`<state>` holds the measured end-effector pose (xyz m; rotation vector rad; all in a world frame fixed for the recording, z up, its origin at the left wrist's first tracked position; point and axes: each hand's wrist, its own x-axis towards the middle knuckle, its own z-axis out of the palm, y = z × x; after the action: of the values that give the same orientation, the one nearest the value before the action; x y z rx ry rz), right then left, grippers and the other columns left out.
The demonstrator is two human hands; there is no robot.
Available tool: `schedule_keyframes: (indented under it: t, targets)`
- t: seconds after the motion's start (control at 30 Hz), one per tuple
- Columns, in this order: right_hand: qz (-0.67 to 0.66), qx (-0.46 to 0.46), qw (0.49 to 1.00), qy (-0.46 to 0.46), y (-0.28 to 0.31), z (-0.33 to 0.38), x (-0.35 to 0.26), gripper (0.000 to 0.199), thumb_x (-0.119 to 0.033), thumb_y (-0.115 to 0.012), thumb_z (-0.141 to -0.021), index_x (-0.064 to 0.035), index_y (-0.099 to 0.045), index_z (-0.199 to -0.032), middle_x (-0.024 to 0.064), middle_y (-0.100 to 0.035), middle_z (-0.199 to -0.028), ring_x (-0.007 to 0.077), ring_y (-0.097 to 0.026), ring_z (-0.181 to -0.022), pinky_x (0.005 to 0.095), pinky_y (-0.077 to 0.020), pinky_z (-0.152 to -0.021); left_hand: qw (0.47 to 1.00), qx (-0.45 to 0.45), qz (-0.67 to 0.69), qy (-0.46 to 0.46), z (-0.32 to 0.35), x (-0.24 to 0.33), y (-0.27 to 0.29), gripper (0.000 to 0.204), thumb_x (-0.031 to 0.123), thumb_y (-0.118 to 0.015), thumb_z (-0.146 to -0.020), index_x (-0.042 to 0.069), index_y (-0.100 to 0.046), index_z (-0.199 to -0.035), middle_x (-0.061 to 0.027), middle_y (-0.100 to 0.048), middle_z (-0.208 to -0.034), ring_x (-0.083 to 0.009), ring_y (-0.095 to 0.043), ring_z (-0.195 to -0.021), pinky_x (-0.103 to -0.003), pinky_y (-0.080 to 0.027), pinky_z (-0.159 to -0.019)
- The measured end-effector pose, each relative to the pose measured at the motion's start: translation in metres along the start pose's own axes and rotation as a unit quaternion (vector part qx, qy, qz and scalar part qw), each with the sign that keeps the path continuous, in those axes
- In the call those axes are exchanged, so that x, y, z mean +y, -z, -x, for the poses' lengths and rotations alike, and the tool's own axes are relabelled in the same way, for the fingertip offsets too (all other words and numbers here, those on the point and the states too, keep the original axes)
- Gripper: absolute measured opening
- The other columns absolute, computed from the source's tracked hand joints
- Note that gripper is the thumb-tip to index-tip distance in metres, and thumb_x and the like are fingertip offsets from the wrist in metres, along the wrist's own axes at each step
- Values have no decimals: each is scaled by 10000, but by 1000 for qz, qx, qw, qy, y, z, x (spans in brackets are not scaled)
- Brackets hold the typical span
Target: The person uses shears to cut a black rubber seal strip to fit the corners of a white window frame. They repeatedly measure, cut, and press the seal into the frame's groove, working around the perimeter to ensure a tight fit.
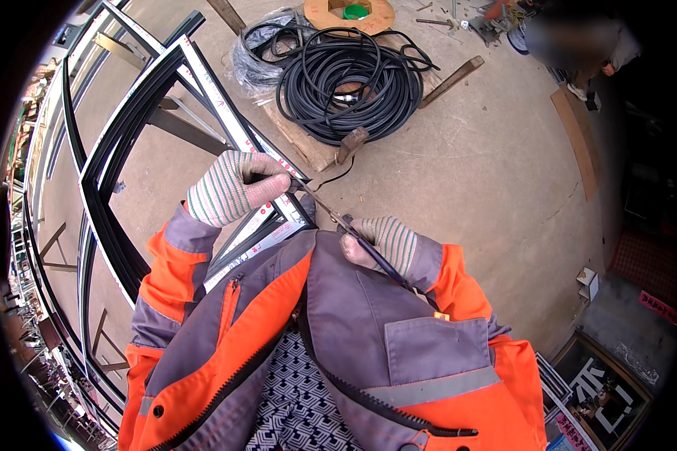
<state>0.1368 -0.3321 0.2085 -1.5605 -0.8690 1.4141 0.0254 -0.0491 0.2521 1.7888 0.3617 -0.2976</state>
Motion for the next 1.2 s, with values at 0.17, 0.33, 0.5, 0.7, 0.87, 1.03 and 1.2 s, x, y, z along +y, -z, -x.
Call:
schedule_keyframes:
  t: [0.17,0.33,0.5,0.7,0.87,1.03,1.2]
  targets:
    - [13,3,1000,-1,2,2,-5,474,-519,-538,-983,-75,-584,-822,16,-521,-702,128,-471,-676,313,-440,-652,1000,-1,4,0,-1,0,-1,210,173,-721,-918,0,-736,-1035,-8,-704,-836,-59,-607,-752,-240,-504,-678]
    - [4,11,1000,1,2,3,-4,471,-508,-541,-986,-69,-592,-825,13,-525,-701,119,-479,-682,309,-445,-659,1000,-4,10,-9,-3,-4,-2,220,176,-718,-922,-6,-731,-1046,-10,-708,-845,-58,-611,-760,-236,-505,-680]
    - [14,28,999,15,3,6,-11,470,-512,-557,-981,-85,-569,-786,-1,-515,-676,102,-465,-649,293,-425,-617,1000,-13,24,5,-4,-1,-4,230,183,-714,-929,-6,-727,-1060,-11,-709,-853,-60,-612,-771,-239,-508,-692]
    - [38,106,992,50,8,12,-4,572,-582,-499,-986,-72,-571,-737,6,-503,-538,108,-489,-452,292,-398,-454,999,0,33,-25,-3,-3,-7,246,231,-692,-943,-6,-729,-994,-26,-691,-809,-86,-600,-746,-269,-494,-676]
    - [-110,185,976,22,6,10,3,545,-546,-544,-982,-36,-574,-789,20,-524,-569,90,-506,-454,248,-401,-428,990,36,139,-17,1,-7,-19,276,245,-675,-960,-20,-705,-1033,-15,-676,-841,-80,-588,-743,-247,-492,-678]
    - [-170,293,941,21,-6,-17,2,346,-362,-582,-1000,-33,-592,-891,34,-582,-699,89,-549,-533,243,-468,-510,968,43,246,-19,-1,-5,-46,282,260,-651,-977,-14,-638,-1045,-36,-654,-767,-123,-631,-719,-266,-521,-718]
    - [-210,245,937,132,-16,-54,28,328,-302,-623,-990,-9,-589,-1135,4,-628,-850,59,-571,-637,216,-487,-572,922,70,374,-73,-10,-8,-81,244,204,-623,-991,-11,-616,-1106,-62,-661,-835,-164,-660,-792,-299,-540,-757]
